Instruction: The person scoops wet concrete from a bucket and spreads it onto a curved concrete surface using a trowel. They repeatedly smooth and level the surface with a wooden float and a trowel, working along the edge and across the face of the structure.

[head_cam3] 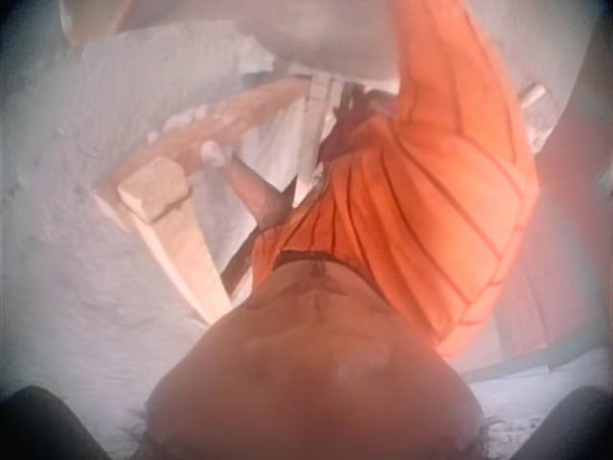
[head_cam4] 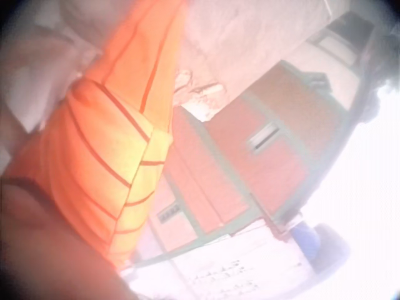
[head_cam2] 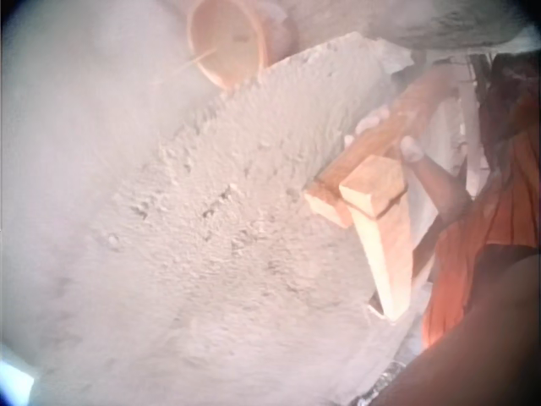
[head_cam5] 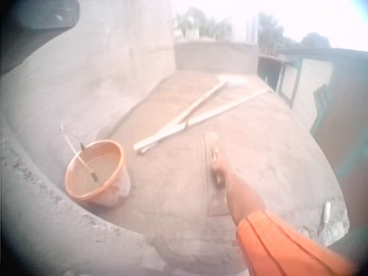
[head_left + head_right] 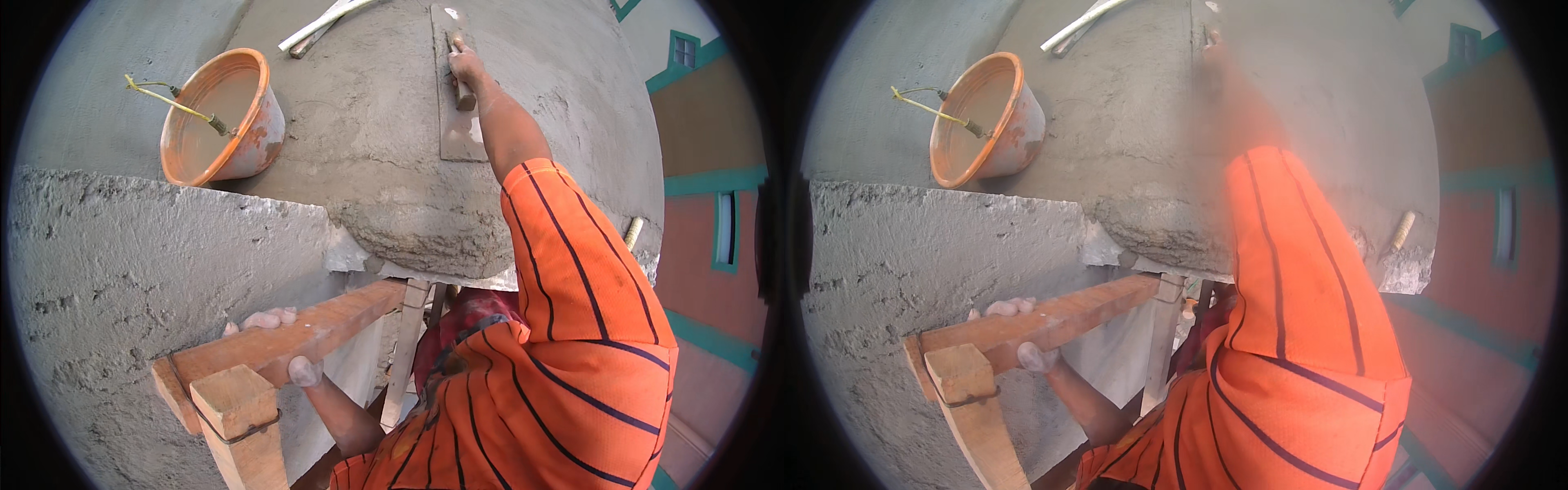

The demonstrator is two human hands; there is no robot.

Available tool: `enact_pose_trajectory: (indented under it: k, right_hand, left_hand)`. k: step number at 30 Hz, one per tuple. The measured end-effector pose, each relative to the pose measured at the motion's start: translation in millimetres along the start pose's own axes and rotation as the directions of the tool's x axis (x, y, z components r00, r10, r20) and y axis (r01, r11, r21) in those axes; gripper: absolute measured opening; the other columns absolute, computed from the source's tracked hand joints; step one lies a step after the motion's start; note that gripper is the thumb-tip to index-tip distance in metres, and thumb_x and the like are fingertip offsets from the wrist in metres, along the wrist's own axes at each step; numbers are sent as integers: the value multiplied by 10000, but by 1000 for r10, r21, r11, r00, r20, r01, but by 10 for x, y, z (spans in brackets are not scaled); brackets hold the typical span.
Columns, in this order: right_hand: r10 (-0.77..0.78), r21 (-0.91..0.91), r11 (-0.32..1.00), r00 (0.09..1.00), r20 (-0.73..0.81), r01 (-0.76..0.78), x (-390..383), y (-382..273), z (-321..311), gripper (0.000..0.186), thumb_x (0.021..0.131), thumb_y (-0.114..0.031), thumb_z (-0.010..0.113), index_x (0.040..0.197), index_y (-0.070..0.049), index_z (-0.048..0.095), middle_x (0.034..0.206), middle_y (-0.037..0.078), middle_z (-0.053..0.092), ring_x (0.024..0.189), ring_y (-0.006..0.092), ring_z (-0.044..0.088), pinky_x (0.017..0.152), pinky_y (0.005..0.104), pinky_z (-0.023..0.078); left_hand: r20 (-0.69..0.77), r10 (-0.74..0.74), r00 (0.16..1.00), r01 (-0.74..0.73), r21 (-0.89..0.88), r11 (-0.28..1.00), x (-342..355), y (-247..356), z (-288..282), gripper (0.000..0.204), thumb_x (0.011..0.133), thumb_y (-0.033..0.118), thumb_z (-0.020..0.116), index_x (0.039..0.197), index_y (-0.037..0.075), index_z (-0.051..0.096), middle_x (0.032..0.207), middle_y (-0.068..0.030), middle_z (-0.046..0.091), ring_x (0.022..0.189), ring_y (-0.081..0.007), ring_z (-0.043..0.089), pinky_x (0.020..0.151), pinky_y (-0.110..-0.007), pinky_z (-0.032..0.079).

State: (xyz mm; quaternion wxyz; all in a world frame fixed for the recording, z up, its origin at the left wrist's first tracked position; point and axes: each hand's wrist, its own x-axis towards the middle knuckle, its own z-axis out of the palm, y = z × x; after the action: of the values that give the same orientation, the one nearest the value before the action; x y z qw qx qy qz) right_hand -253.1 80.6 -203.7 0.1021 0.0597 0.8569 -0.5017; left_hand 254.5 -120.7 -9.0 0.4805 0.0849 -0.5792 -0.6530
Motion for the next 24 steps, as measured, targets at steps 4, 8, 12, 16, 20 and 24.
enact_pose_trajectory:
  k: [4,8,12,16,20,24]
  right_hand:
    - [63,-107,991,992,-109,-75,-228,249,-757,529,905,-206,489,1427,-220,404,836,132,627,564,195,581,526,348,505]
    - [132,-92,982,951,-278,-163,-402,1062,-1713,521,911,-208,487,1426,-225,407,786,118,617,528,184,550,516,351,494]
    - [184,-108,965,908,-377,-240,-667,1584,-2470,527,916,-202,476,1436,-224,390,769,112,610,519,178,534,505,349,478]
    - [243,3,964,872,-424,-267,-983,2082,-2983,538,919,-215,468,1447,-210,366,773,112,605,515,175,518,493,359,454]
    - [299,-113,909,816,-495,-402,-1250,2434,-3426,532,912,-287,486,1416,-135,406,899,178,642,747,255,611,669,396,489]
    - [155,-249,924,878,-453,-291,-1142,2123,-3426,556,903,-351,513,1368,-54,446,1127,227,619,1062,316,581,885,401,440]
  left_hand:
    - [-70,-43,997,44,18,999,-37,-1,27,977,639,271,824,1393,65,237,1012,-79,500,838,-206,540,725,-348,509]
    - [37,71,997,-77,162,984,28,-75,-45,842,696,304,712,1369,69,264,975,-43,454,800,-153,493,702,-301,499]
    - [88,73,993,-84,131,988,54,-56,-43,896,683,292,756,1372,45,239,992,-87,512,817,-191,558,722,-351,527]
    - [56,56,997,-62,113,992,106,-11,105,835,700,284,728,1351,55,259,958,-73,496,767,-183,547,702,-332,526]
    - [36,11,999,-15,97,995,26,-8,75,789,730,282,701,1356,71,271,932,-57,476,791,-179,522,739,-341,506]
    - [50,7,999,-9,44,999,0,-9,18,812,729,263,727,1370,66,269,953,-76,499,820,-202,543,739,-358,499]
